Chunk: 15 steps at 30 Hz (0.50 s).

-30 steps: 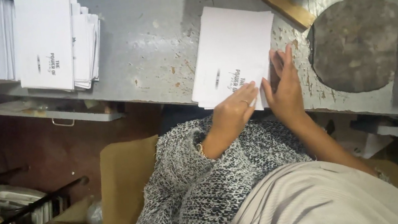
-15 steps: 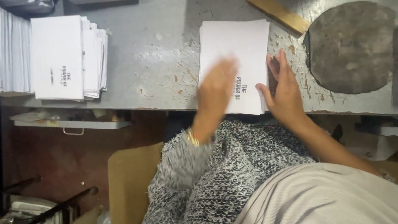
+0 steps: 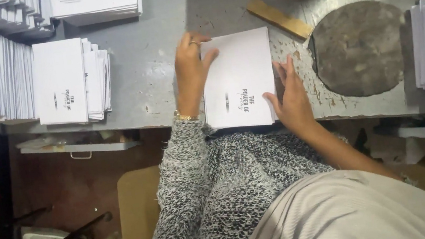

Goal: The person is manually folding printed sheets of paper into booklets and stacking them on a workbench in a print shop.

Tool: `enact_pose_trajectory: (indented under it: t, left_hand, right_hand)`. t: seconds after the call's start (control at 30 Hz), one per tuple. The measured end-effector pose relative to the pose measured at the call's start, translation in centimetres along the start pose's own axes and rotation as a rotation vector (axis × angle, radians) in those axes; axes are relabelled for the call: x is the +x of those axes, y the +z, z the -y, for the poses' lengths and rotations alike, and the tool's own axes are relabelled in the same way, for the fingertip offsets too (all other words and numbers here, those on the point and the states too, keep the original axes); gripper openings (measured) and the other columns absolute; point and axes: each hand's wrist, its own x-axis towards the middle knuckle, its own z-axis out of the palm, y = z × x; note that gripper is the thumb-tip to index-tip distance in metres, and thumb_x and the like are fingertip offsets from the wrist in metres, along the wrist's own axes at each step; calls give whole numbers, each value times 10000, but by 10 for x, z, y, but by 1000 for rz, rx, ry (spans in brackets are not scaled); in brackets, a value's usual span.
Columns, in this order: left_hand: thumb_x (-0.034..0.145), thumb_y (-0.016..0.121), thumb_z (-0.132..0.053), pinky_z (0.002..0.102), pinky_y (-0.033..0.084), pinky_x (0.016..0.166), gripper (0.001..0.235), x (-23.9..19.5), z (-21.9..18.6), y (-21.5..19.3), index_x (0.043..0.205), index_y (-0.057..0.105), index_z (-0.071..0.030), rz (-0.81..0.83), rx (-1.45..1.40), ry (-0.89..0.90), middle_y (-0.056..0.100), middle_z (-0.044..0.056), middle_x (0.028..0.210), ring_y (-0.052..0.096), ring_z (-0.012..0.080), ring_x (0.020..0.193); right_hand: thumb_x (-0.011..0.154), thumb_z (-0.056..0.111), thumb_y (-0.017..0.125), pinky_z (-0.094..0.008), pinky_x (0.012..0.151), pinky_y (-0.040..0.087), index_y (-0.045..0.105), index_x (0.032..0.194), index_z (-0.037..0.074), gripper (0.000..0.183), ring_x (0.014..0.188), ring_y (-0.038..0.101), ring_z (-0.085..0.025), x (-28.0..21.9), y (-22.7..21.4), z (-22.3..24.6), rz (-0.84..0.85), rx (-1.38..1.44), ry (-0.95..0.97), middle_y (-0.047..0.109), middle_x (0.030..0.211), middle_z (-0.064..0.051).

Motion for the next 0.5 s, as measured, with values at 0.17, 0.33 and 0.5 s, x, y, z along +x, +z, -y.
enact_pose_trajectory:
  t: [0.17,0.33,0.5]
  left_hand:
    - [908,782,-477,345,649,711,493,-25,37,1,1243,645,-142,270,-443,-368,773,103,990,774,245,873]
    - [989,662,-393,367,576,630,372,-67,-22,-36,1055,703,-29,523,-788,-355,716,101,835,665,174,755]
    - [1029,431,-98,529,224,1236,482,-92,-104,-51,1493,476,27,520,-1192,-170,494,224,1513,342,304,1455]
  right_hand:
    - [924,139,763,-483,1189,342,87,1603,-34,974,1437,413,-342,0,-5,3,3,16,3,476,1540,-195]
    - [928,177,745,-483,1179,358,192,1596,-5,886,1410,445,-327,-3,3,-8,10,-24,-2,503,1503,-172]
    - [1085,237,449,-507,1207,312,380,1456,-114,516,1384,441,-419,2,11,-33,80,506,279,468,1421,-344]
